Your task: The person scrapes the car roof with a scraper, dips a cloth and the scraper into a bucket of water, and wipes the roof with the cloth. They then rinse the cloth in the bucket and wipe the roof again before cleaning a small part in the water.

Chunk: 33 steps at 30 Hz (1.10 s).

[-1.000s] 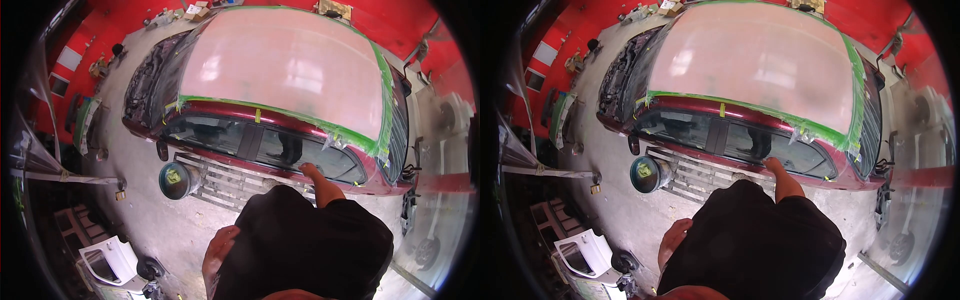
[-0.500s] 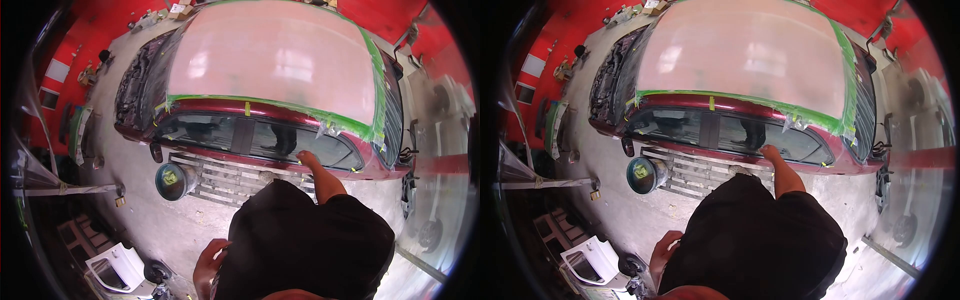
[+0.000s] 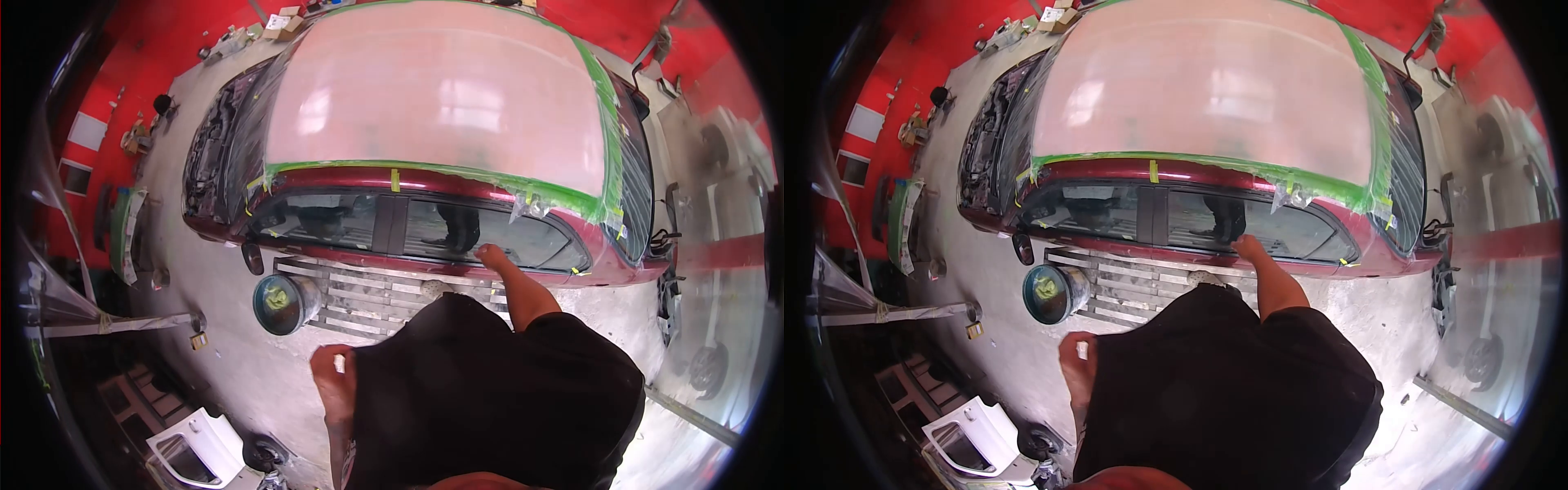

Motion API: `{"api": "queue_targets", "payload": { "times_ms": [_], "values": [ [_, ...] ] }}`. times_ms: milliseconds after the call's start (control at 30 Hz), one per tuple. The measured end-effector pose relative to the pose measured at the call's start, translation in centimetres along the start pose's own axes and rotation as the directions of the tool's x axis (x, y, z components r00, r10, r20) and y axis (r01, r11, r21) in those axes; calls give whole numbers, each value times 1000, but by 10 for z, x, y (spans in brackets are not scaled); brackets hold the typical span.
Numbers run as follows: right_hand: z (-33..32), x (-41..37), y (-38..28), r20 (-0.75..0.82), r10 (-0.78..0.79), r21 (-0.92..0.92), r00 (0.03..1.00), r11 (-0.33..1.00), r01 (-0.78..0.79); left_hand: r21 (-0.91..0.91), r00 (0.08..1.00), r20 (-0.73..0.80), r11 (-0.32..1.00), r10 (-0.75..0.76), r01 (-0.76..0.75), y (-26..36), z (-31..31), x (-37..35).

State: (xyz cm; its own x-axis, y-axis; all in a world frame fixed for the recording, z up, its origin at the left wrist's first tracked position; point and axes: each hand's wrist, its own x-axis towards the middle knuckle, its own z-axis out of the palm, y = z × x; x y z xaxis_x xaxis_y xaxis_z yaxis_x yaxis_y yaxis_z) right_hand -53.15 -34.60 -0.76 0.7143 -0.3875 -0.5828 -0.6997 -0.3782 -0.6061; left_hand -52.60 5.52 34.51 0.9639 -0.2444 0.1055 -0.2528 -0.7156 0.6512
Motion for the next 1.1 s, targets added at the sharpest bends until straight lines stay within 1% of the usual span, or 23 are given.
{"api": "queue_targets", "payload": {
  "times_ms": [67,100,133,200,267,333,367,467,500,567,600,667,700,733,767,800,833,900,933,1000,1033,1067,1100],
  "values": [
    [-3,-2,-6,-56,-61,15,997,998,61,-14,991,-129,999,-44,43,7,-4,11],
    [-6,-4,-9,-58,-63,16,996,998,64,-58,993,-105,997,-58,52,9,-6,15],
    [-8,-4,-12,-7,-25,18,1000,1000,25,-57,992,-109,997,-57,51,10,-5,15],
    [-8,-3,-16,45,9,19,999,1000,-10,-215,996,70,974,-54,68,10,-4,14],
    [-3,-2,-10,14,-26,-5,1000,1000,27,-211,977,176,965,-121,157,-2,1,4],
    [4,3,-1,7,-32,-10,999,999,32,-191,962,214,959,-169,211,-6,6,-3],
    [6,5,4,-1,-37,-19,999,999,37,-164,963,222,968,-154,192,-12,8,-7],
    [6,5,12,-16,-79,-60,997,995,77,-152,918,309,940,-249,307,-8,3,-13],
    [4,6,12,-13,-86,-65,996,994,85,-155,919,302,938,-253,309,-3,-1,-14],
    [-3,2,4,52,5,-45,999,999,-3,-275,899,383,902,-215,333,4,-11,-17],
    [-3,4,4,55,-2,-51,998,999,5,-278,901,375,900,-219,335,6,-14,-17],
    [-3,7,5,56,15,-14,998,1000,-15,-437,922,376,859,-93,265,8,-19,-21],
    [-2,10,5,62,6,-22,998,1000,-4,-364,913,375,881,-159,303,11,-18,-22],
    [-3,12,4,80,18,-15,997,1000,-17,-367,916,364,878,-168,307,10,-16,-24],
    [-2,15,4,97,30,-8,995,1000,-29,-306,910,358,895,-207,324,6,-12,-26],
    [-1,16,3,104,21,-17,994,1000,-19,-243,903,351,908,-246,342,2,-9,-28],
    [2,17,3,76,-28,-18,997,999,29,-247,905,340,905,-255,347,-1,-6,-30],
    [8,22,10,56,-84,-29,995,996,85,-24,927,328,979,-182,201,-7,-3,-34],
    [10,24,10,68,-139,-74,988,987,144,-26,929,317,977,-191,210,-6,-4,-36],
    [13,28,10,89,-200,-123,976,970,210,-227,930,303,932,-209,283,-2,-8,-40],
    [11,24,7,104,-113,-64,988,991,121,-229,930,295,929,-218,291,2,-13,-42],
    [8,19,2,123,-26,-9,992,1000,28,-361,926,321,879,-198,313,8,-20,-44],
    [9,21,4,130,-31,-17,991,999,33,-485,924,341,810,-174,331,14,-26,-46]
  ]
}}
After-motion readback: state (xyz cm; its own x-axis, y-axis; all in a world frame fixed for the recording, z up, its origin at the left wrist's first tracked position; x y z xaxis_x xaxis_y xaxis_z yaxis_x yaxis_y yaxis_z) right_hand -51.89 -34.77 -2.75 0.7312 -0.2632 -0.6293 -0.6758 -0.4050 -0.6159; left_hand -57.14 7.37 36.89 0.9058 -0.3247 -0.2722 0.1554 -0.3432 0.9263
